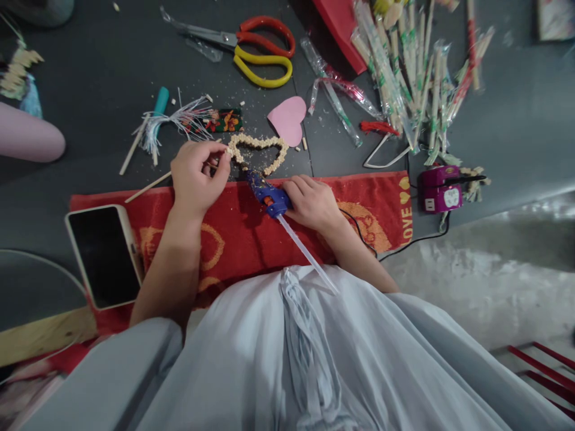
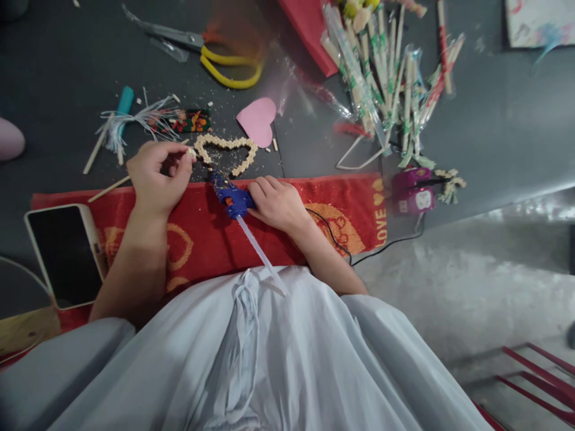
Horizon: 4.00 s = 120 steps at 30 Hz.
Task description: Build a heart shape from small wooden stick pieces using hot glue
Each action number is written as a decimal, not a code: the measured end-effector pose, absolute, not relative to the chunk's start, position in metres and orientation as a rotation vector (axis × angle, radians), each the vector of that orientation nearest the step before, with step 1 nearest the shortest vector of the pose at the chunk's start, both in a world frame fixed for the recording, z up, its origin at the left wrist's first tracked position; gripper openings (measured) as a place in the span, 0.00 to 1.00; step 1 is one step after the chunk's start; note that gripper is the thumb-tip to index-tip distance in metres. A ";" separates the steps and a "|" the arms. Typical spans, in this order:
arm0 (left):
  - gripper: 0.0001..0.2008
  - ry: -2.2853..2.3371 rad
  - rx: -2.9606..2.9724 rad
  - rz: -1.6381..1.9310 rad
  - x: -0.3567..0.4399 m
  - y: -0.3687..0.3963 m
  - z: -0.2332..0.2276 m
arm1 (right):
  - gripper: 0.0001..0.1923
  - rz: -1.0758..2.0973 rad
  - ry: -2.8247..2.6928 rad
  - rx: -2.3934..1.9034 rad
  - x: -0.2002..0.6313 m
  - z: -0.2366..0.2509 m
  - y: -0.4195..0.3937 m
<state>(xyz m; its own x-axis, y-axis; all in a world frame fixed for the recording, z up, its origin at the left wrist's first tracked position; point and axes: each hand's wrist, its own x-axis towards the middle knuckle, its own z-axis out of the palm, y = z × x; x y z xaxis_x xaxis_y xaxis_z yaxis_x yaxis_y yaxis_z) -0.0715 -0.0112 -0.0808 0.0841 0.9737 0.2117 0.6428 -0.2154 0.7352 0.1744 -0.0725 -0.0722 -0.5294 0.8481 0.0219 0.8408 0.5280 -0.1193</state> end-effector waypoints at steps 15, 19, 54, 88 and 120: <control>0.10 1.591 1.919 0.967 -0.071 -0.011 -0.082 | 0.20 0.165 -2.673 -1.459 0.178 -0.070 -0.073; 0.12 1.624 1.896 0.984 -0.072 -0.010 -0.086 | 0.18 0.265 -2.621 -1.396 0.193 -0.064 -0.075; 0.06 1.495 1.001 0.632 -0.048 -0.050 -0.030 | 0.09 0.349 -2.365 -1.647 0.175 0.001 -0.070; 0.18 1.557 1.992 0.503 -0.065 -0.015 -0.054 | 0.14 0.444 -2.443 -1.855 0.103 -0.036 -0.028; 0.12 1.412 1.573 0.632 -0.062 -0.005 -0.048 | 0.13 0.431 -2.322 -1.895 0.097 -0.049 -0.028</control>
<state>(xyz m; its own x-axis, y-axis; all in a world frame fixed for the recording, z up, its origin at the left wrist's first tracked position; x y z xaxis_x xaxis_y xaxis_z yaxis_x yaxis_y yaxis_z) -0.0620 -0.0049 -0.0484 0.2167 0.9576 -0.1897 0.4966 0.0592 0.8660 0.0971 -0.0279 -0.0493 -0.2127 0.9729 -0.0912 0.9407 0.1786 -0.2884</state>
